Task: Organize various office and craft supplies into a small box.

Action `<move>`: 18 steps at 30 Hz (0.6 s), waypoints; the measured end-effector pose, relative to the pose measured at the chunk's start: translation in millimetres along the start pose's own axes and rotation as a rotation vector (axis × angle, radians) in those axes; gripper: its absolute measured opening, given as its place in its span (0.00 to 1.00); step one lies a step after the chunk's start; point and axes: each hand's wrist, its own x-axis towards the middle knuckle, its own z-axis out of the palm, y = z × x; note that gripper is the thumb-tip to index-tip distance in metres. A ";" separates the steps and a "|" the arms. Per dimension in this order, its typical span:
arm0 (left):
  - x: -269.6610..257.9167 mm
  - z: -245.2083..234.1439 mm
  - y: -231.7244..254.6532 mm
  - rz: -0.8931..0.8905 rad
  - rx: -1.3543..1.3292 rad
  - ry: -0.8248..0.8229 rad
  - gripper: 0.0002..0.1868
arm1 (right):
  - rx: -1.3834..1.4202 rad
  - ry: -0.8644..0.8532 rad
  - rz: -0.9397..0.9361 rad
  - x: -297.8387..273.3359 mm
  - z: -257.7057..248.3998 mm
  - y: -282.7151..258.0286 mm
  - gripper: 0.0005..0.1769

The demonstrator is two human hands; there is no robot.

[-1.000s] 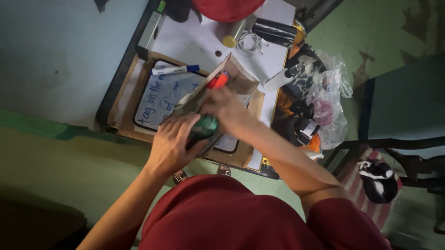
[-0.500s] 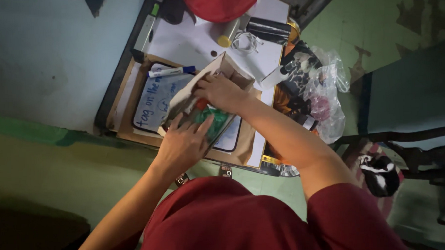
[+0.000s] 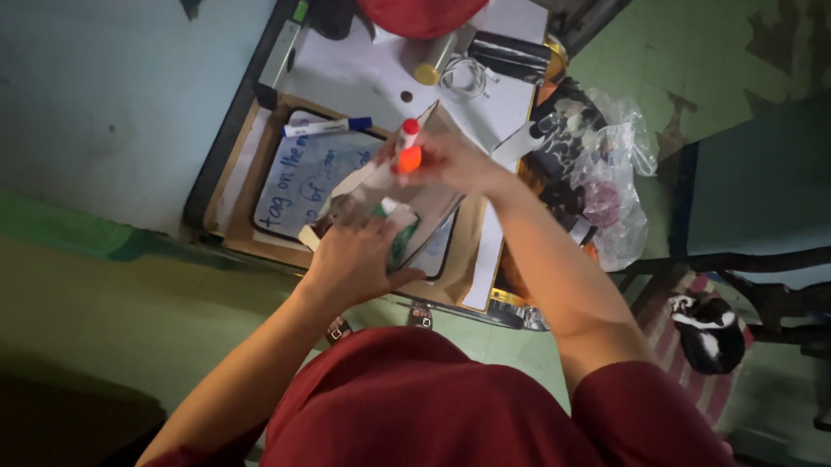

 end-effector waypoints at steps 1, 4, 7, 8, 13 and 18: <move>2.6 -5.2 2.2 0.006 0.001 0.003 0.45 | -0.004 0.005 -0.002 0.3 5.0 -1.6 0.21; 6.3 -15.8 7.5 -0.136 -0.084 -0.199 0.46 | 0.180 -0.092 -0.018 -2.1 20.7 -7.4 0.21; 1.7 -9.6 4.7 -0.076 0.069 -0.135 0.48 | 0.560 -0.099 -0.091 -9.5 34.2 -12.9 0.21; -1.4 -5.6 3.1 0.008 0.083 0.082 0.40 | 0.630 0.030 -0.028 -13.1 37.2 -15.1 0.21; -20.8 4.5 -1.7 0.074 -0.008 0.430 0.23 | 0.762 0.340 0.021 -22.8 39.5 -6.5 0.23; -30.0 -4.3 10.1 0.026 -0.001 0.605 0.17 | 0.801 0.295 -0.090 -30.9 52.4 -38.1 0.20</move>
